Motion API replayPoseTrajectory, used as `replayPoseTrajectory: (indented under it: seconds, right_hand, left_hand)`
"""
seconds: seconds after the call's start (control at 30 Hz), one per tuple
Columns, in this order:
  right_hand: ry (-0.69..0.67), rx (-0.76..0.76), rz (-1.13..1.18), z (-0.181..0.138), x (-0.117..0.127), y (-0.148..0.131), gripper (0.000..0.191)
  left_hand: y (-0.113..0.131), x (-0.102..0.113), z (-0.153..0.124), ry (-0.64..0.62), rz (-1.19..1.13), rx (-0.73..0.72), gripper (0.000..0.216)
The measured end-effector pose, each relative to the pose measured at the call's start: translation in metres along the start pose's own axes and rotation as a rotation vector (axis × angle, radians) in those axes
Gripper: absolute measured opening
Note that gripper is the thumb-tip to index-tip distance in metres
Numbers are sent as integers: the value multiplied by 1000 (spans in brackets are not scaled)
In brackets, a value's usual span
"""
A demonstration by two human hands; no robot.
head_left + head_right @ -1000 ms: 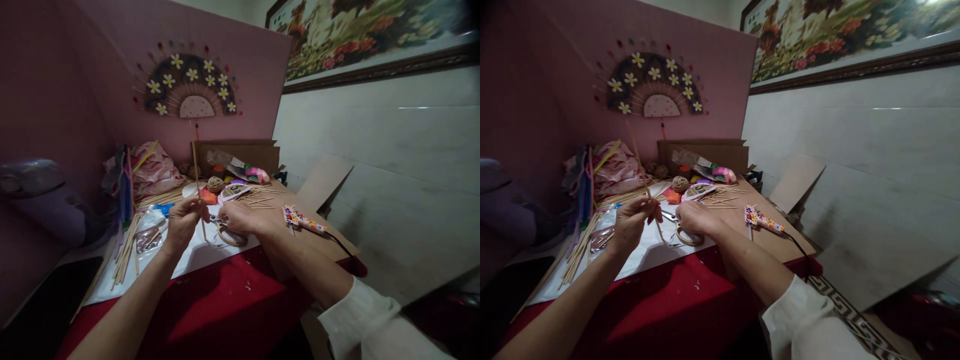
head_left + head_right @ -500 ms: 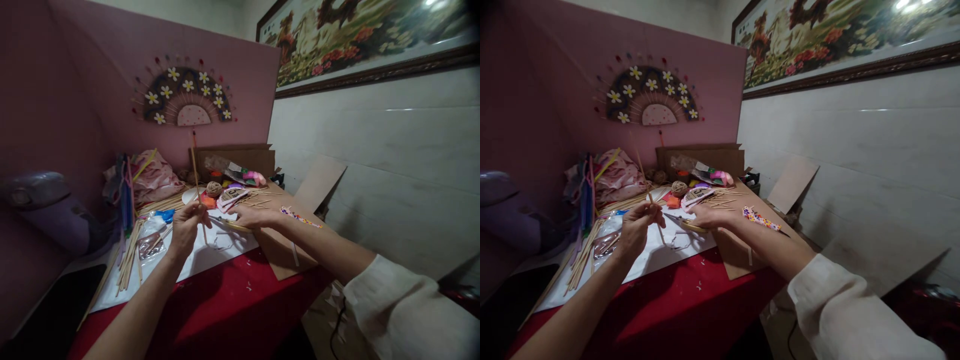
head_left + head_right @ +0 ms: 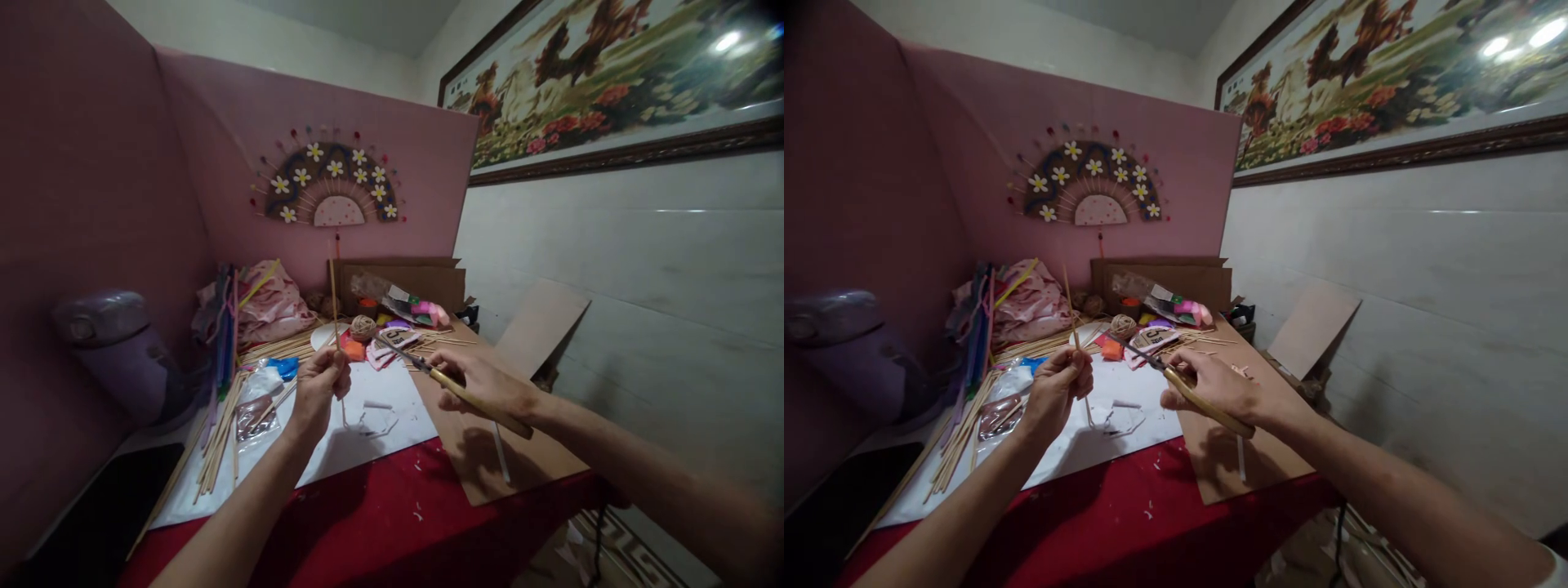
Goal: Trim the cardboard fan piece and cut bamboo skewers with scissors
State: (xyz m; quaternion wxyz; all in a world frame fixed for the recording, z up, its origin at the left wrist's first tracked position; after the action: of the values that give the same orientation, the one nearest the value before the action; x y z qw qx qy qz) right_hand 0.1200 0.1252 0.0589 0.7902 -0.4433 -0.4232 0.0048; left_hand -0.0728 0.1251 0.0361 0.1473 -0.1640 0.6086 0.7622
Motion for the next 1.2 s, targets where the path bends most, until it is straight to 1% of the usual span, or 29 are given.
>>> replayPoseTrajectory:
  seconds: [0.1, 0.17, 0.23, 0.37, 0.53, 0.63, 0.73, 0.9, 1.07, 1.2]
  right_hand:
    - [47, 102, -203, 3, 5, -25, 41]
    - [71, 140, -235, 5, 7, -36, 42]
    - [69, 147, -192, 6, 5, -40, 41]
    - [26, 135, -53, 6, -4, -40, 35]
    - [-1, 100, -15, 7, -12, -35, 44]
    - [-13, 106, -6, 8, -16, -34, 50]
    - [-39, 100, 36, 10, -20, -33, 52]
    - [-60, 100, 63, 11, -23, -32, 57]
    - [-90, 108, 8, 11, -25, -29, 58]
    - [-93, 118, 14, 12, -25, -28, 58]
  left_hand:
    - [3, 0, -3, 9, -3, 3, 26]
    - [7, -2, -7, 8, -10, 10, 24]
    - [8, -5, -11, -9, -18, 40, 24]
    - [3, -14, -18, -71, -27, 137, 25]
    - [-5, -20, -24, -104, 1, 215, 23]
    - [-9, -21, -27, -124, 29, 238, 23]
    - [-11, -21, -29, -149, 43, 260, 24]
    - [-13, -18, -28, -150, 87, 277, 25]
    - [-16, -19, -28, -159, 102, 303, 24]
    - [-18, -18, -29, -152, 126, 326, 24]
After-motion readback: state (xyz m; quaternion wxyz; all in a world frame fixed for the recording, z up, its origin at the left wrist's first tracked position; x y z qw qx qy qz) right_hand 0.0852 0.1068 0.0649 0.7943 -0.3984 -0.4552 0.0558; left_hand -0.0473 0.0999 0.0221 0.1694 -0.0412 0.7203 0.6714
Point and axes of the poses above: each hand's wrist, its own z-axis towards the middle knuckle, its own x-axis out of the back of the hand, y = z × x, the point moved 10 cm from there along z, towards the middle knuckle, and after that the axes turned 8 degrees about x, right-handed, at the moved point
